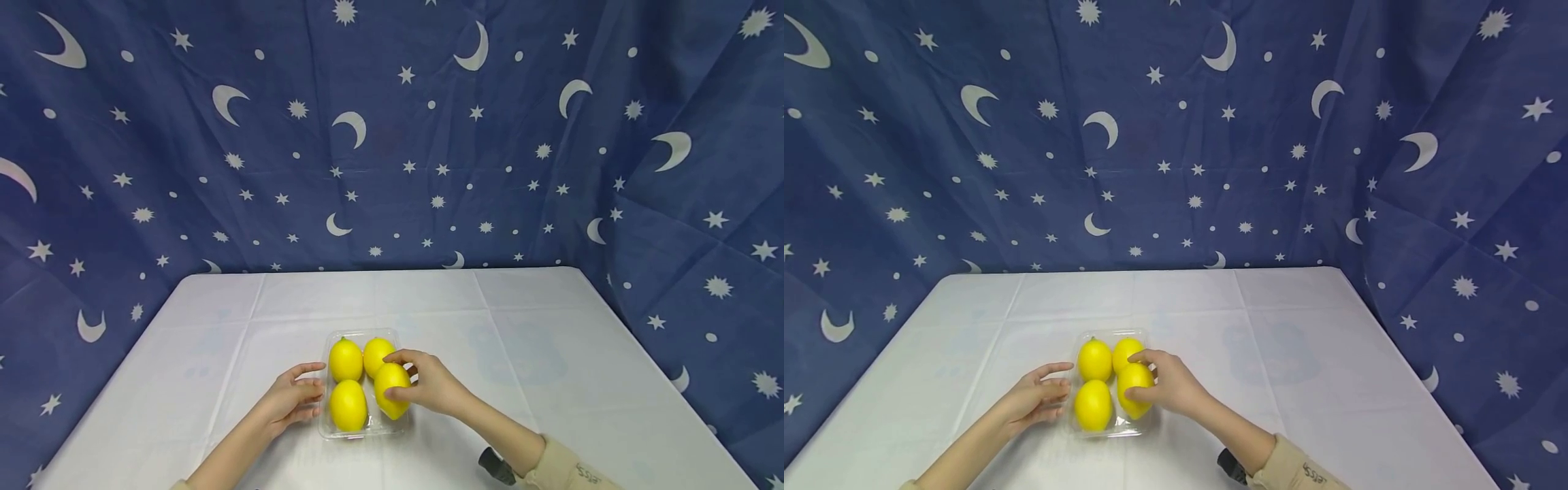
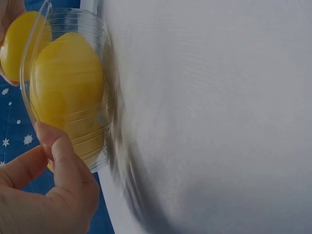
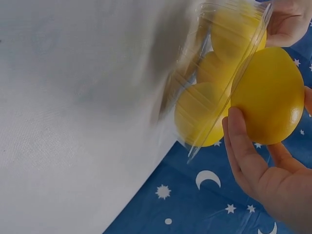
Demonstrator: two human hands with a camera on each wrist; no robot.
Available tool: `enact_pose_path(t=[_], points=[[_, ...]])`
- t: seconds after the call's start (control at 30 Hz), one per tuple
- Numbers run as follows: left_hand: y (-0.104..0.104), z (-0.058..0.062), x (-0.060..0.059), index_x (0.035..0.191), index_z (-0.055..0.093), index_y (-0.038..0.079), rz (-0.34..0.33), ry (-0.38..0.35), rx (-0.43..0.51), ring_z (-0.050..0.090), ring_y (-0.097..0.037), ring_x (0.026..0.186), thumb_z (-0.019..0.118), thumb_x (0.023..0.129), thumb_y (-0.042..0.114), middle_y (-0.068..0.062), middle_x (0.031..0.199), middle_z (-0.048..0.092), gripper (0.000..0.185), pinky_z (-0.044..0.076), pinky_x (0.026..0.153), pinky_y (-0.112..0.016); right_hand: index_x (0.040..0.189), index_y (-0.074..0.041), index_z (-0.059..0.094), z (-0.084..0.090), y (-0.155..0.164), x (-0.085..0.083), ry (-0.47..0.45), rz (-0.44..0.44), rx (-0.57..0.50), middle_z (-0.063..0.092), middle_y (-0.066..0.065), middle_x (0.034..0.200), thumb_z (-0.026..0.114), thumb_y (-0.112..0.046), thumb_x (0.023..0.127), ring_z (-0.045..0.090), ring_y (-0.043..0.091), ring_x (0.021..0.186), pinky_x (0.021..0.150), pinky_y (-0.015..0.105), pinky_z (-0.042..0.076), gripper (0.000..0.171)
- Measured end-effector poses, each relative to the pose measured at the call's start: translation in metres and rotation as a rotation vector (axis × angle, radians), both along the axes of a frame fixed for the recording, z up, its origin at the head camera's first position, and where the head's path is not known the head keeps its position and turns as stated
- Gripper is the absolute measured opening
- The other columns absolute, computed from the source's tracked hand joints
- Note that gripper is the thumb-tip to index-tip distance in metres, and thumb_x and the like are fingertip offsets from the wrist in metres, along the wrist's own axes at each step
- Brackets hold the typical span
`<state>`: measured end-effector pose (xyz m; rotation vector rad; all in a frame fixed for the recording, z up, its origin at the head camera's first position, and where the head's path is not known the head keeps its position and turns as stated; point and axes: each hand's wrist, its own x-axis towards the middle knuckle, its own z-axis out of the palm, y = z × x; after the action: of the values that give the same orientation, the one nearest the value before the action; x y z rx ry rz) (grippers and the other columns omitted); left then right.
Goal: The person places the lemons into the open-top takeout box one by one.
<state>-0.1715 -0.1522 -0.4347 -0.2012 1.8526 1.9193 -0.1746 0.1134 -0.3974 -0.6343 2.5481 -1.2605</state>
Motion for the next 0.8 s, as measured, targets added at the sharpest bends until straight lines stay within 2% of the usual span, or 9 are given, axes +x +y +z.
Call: enact_pose_path(t=[0.2, 0.43, 0.6, 0.8], points=[[0.001, 0.000, 0.000, 0.137, 0.034, 0.001, 0.017, -0.003, -0.010, 0.056, -0.011, 0.076, 0.059, 0.088, 0.002, 0.001, 0.088, 0.055, 0.055, 0.056, 0.063, -0.019, 0.121, -0.004, 0.059, 0.000, -0.005, 0.002, 0.024, -0.013, 0.043, 0.059, 0.015, 0.122, 0.075, -0.018, 0.079, 0.056, 0.023, 0.093, 0.071, 0.023, 0.054, 0.047], [0.001, 0.000, 0.001, 0.137, 0.035, 0.001, 0.021, -0.001, -0.015, 0.056, -0.011, 0.075, 0.059, 0.087, 0.002, 0.001, 0.088, 0.055, 0.055, 0.056, 0.063, -0.020, 0.120, -0.006, 0.061, -0.002, -0.013, 0.007, 0.075, -0.026, 0.156, 0.063, 0.011, 0.116, 0.076, -0.024, 0.078, 0.054, 0.016, 0.087, 0.071, 0.022, 0.050, 0.048], [0.001, -0.001, 0.001, 0.137, 0.034, 0.000, 0.027, -0.004, -0.012, 0.056, -0.011, 0.075, 0.059, 0.088, 0.002, 0.000, 0.088, 0.055, 0.055, 0.056, 0.063, -0.019, 0.110, -0.003, 0.065, -0.004, -0.017, 0.009, 0.151, -0.029, 0.189, 0.065, 0.007, 0.098, 0.075, -0.019, 0.079, 0.055, 0.017, 0.080, 0.064, 0.017, 0.047, 0.037], [0.002, 0.000, 0.001, 0.136, 0.036, 0.001, 0.046, -0.004, -0.026, 0.056, -0.011, 0.074, 0.059, 0.087, 0.001, 0.000, 0.087, 0.055, 0.054, 0.056, 0.061, -0.019, 0.105, -0.004, 0.065, -0.006, -0.020, 0.013, 0.194, -0.015, 0.197, 0.067, 0.006, 0.103, 0.074, -0.016, 0.080, 0.058, 0.017, 0.083, 0.068, 0.017, 0.050, 0.028]])
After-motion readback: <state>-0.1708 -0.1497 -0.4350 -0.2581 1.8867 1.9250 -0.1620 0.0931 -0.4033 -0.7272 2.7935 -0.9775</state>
